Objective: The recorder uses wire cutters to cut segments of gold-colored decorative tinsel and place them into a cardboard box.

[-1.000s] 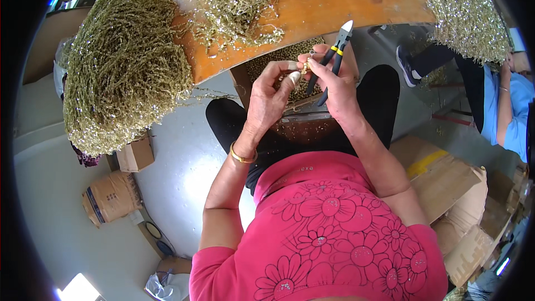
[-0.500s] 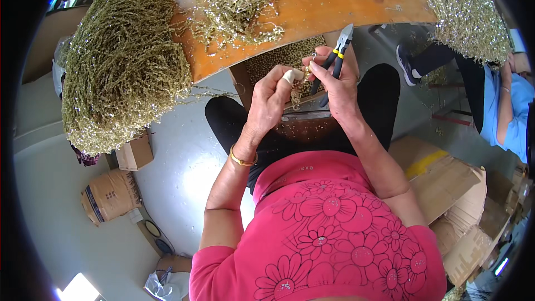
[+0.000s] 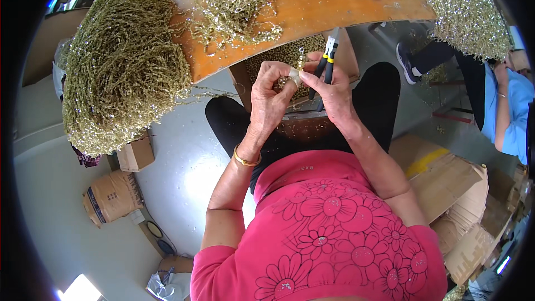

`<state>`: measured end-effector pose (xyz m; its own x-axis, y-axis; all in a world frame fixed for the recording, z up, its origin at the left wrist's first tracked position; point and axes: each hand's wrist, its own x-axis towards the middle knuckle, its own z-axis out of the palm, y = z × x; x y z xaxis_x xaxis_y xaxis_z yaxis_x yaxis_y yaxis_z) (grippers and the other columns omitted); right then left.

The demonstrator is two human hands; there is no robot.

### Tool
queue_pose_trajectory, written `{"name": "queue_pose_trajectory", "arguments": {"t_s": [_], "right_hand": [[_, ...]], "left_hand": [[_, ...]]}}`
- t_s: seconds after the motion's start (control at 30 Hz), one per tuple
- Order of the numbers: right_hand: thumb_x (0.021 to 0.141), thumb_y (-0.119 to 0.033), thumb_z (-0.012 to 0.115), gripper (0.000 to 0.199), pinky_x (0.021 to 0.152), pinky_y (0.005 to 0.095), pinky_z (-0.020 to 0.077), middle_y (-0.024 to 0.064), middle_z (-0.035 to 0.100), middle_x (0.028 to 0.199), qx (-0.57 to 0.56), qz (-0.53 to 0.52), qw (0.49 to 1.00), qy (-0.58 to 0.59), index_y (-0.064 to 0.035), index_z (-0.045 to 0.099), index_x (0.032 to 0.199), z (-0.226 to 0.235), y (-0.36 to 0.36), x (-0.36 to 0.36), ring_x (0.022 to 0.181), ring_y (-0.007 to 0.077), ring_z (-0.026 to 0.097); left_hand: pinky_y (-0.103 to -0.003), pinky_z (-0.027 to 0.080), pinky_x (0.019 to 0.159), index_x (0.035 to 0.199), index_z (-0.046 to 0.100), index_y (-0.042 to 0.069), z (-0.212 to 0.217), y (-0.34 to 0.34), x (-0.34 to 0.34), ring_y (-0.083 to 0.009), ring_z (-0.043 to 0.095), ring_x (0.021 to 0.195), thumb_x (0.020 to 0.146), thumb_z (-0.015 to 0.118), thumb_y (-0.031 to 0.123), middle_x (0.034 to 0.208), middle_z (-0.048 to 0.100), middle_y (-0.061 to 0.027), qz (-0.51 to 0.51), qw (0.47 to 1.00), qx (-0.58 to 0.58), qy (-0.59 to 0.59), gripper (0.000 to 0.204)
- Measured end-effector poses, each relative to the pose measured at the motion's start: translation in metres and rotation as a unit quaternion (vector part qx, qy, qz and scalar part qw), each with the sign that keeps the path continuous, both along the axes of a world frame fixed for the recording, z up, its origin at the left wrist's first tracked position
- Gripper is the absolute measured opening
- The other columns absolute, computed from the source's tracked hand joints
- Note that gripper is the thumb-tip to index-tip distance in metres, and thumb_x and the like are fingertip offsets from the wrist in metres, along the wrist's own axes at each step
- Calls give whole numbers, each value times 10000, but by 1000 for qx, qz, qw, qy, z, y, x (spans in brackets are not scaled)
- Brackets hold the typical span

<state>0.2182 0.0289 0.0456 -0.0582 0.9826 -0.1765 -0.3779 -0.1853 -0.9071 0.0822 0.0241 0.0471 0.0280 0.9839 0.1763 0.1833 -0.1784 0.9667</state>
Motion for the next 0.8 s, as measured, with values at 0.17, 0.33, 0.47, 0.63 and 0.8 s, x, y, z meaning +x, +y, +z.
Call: {"name": "queue_pose_trajectory", "arguments": {"t_s": [0.17, 0.33, 0.47, 0.63, 0.8], "right_hand": [[761, -71, 646, 370, 723, 212, 442, 7, 556, 826, -7, 8, 1000, 5, -20, 492, 1093, 2, 2, 2, 767, 79, 540], [758, -68, 643, 349, 694, 204, 431, 4, 548, 834, 37, 60, 997, -41, -23, 495, 1071, 0, 3, 5, 754, 79, 529], [767, -66, 623, 338, 679, 226, 434, 22, 546, 853, -22, 99, 994, 35, -23, 486, 1073, 2, 5, 12, 756, 98, 533], [777, -50, 579, 343, 670, 268, 444, 41, 554, 859, -47, 94, 989, 100, -19, 461, 1098, -6, 9, 15, 754, 128, 546], [764, -61, 597, 361, 591, 226, 410, 23, 561, 838, -35, 59, 994, 87, -34, 463, 1098, -4, 10, 12, 719, 114, 547]], "left_hand": [[-177, 356, 541, 826, 546, 35, -2, -2, 1, -43, 425, 630, 762, 594, -4, 771, 485, 15, -6, 999, -12, -48, 89], [-141, 300, 460, 871, 509, 40, 13, -4, 3, -1, 369, 522, 845, 530, 61, 643, 461, 60, -3, 958, -191, -215, 39], [-154, 346, 486, 896, 485, 33, 8, -5, 8, -12, 424, 562, 862, 506, 77, 688, 498, 30, 6, 965, -167, -200, 60], [-175, 404, 546, 910, 467, 17, 16, -3, 15, -52, 507, 637, 873, 484, 78, 765, 547, -12, 11, 966, -159, -205, 74], [-164, 369, 506, 915, 470, 26, 7, -2, 9, -30, 451, 583, 868, 491, 76, 745, 544, 3, 26, 972, -172, -160, 72]]}}
